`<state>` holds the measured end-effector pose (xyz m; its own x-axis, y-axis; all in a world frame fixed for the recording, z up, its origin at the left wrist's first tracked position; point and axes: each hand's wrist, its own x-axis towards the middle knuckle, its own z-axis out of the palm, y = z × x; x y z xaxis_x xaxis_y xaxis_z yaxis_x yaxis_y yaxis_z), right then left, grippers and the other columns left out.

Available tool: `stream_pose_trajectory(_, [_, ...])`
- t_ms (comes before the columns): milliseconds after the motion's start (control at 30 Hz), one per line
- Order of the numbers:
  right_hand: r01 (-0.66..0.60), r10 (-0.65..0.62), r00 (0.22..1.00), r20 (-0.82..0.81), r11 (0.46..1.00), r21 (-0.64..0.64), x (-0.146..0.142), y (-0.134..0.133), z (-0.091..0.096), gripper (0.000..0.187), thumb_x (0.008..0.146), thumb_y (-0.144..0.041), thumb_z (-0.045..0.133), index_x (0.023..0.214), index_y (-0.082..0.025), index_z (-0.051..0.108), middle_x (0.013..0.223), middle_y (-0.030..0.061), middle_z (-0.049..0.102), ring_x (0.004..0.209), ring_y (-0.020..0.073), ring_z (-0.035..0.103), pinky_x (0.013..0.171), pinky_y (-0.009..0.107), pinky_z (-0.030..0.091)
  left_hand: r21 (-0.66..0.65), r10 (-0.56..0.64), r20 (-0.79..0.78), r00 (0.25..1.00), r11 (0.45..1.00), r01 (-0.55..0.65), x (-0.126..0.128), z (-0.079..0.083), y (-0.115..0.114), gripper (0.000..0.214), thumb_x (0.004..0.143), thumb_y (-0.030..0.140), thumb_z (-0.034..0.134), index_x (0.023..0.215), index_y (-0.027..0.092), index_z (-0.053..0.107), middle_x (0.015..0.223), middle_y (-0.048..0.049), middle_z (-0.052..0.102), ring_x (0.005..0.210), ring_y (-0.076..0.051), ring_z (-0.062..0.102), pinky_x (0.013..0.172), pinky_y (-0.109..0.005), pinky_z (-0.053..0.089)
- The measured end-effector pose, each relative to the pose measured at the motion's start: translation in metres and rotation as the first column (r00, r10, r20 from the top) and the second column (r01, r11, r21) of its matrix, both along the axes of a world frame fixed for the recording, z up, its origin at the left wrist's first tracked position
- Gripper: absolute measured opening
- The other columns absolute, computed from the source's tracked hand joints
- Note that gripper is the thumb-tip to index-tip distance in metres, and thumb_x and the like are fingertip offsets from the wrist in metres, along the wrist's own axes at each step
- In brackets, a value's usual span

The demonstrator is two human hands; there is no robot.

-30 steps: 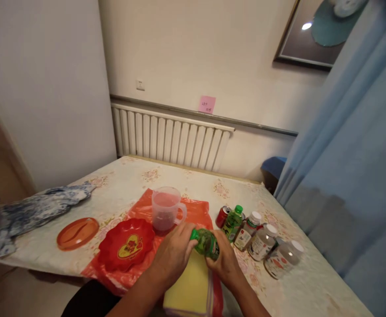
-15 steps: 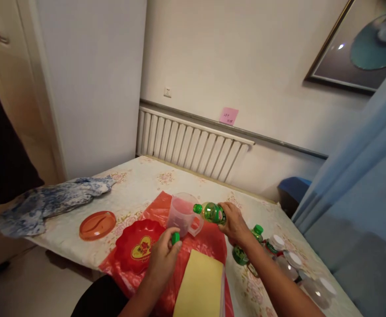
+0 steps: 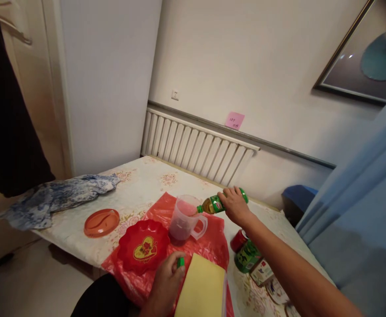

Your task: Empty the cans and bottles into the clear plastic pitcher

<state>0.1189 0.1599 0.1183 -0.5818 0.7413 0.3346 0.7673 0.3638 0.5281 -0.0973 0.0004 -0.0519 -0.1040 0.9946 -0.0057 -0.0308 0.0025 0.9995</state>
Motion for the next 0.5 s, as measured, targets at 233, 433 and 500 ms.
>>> stream_pose_trajectory(233, [-0.079,0.075,0.989,0.129,0.996,0.027,-0.022,-0.001,0.022,0.029,0.089,-0.013,0.046,0.114,-0.017,0.059,0.109,0.0134,0.061,0.106,0.0284,0.051,0.108,0.048,0.017,-0.035,0.045,0.032,0.998,0.998,-0.044,-0.003,-0.009,0.002,0.040,0.068,0.039,0.059,0.101,0.019,0.067,0.091,-0.0045,0.069,0.085,-0.023,0.062,0.078,-0.033,0.050])
stream_pose_trajectory(433, [-0.099,0.090,0.979,0.182,0.994,0.040,-0.029,0.000,0.029,0.025,0.090,-0.015,0.047,0.112,-0.016,0.059,0.109,0.0134,0.060,0.107,0.0288,0.050,0.109,0.050,0.017,-0.013,0.021,0.006,1.000,1.000,-0.021,-0.002,-0.019,0.004,0.038,0.070,0.034,0.055,0.102,0.018,0.067,0.094,-0.0052,0.068,0.088,-0.023,0.063,0.082,-0.034,0.050])
stream_pose_trajectory(500, [-0.108,0.099,0.978,0.186,0.993,0.039,-0.030,0.000,0.030,0.025,0.091,-0.015,0.046,0.111,-0.016,0.060,0.109,0.0133,0.060,0.108,0.0291,0.050,0.109,0.051,0.017,-0.005,0.012,0.006,1.000,1.000,-0.012,-0.001,-0.018,0.004,0.037,0.070,0.034,0.054,0.102,0.018,0.066,0.094,-0.0049,0.069,0.089,-0.023,0.064,0.082,-0.034,0.050])
